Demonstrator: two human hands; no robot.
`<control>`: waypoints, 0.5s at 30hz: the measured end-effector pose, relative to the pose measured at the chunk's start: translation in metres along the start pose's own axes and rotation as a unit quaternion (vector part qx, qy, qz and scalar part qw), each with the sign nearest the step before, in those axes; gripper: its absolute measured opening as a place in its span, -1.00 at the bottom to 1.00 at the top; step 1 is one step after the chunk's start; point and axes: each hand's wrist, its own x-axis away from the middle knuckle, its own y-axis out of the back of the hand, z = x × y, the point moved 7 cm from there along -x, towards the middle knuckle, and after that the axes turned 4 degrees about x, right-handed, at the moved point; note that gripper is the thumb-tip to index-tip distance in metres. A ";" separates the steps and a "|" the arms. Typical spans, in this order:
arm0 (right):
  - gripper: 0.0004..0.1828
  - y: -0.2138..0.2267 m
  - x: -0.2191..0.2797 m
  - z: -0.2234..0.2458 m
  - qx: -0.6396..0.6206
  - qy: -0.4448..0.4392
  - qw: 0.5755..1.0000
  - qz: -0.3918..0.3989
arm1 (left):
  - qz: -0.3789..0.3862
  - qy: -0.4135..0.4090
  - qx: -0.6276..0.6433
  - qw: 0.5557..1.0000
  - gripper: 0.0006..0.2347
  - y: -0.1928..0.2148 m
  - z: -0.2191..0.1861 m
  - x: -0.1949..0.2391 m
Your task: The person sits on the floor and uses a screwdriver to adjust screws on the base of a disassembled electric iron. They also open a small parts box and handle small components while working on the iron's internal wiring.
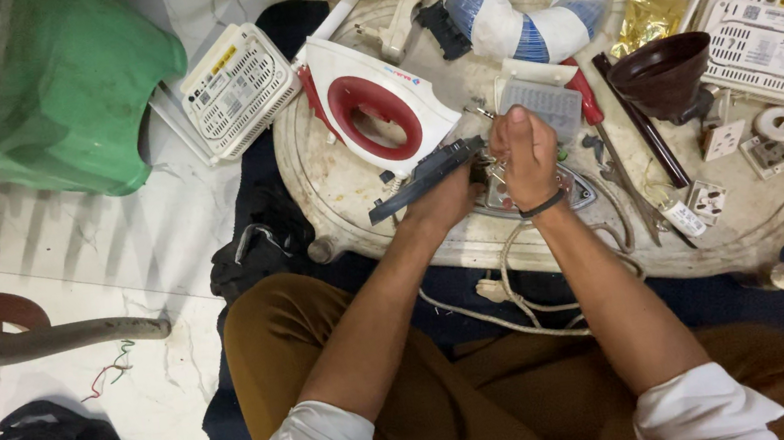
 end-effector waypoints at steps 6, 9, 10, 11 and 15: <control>-0.46 0.001 -0.002 -0.007 -0.065 0.003 0.998 0.008 | 0.024 0.021 0.007 0.999 -0.48 -0.012 0.011 -0.001; -0.43 0.003 -0.004 -0.007 -0.069 -0.007 0.997 0.022 | -0.015 -0.016 0.006 1.000 -0.51 -0.010 0.008 -0.001; -0.43 0.003 -0.004 -0.007 -0.070 -0.013 0.997 0.034 | 0.004 -0.001 0.025 1.000 -0.53 -0.013 0.010 -0.001; -0.42 0.001 -0.006 -0.007 -0.071 -0.019 0.996 0.048 | 0.023 0.014 0.042 0.999 -0.56 -0.015 0.012 -0.002; -0.42 -0.001 -0.010 -0.006 -0.087 -0.038 0.992 0.083 | 0.017 0.008 0.038 0.999 -0.52 -0.008 0.007 -0.001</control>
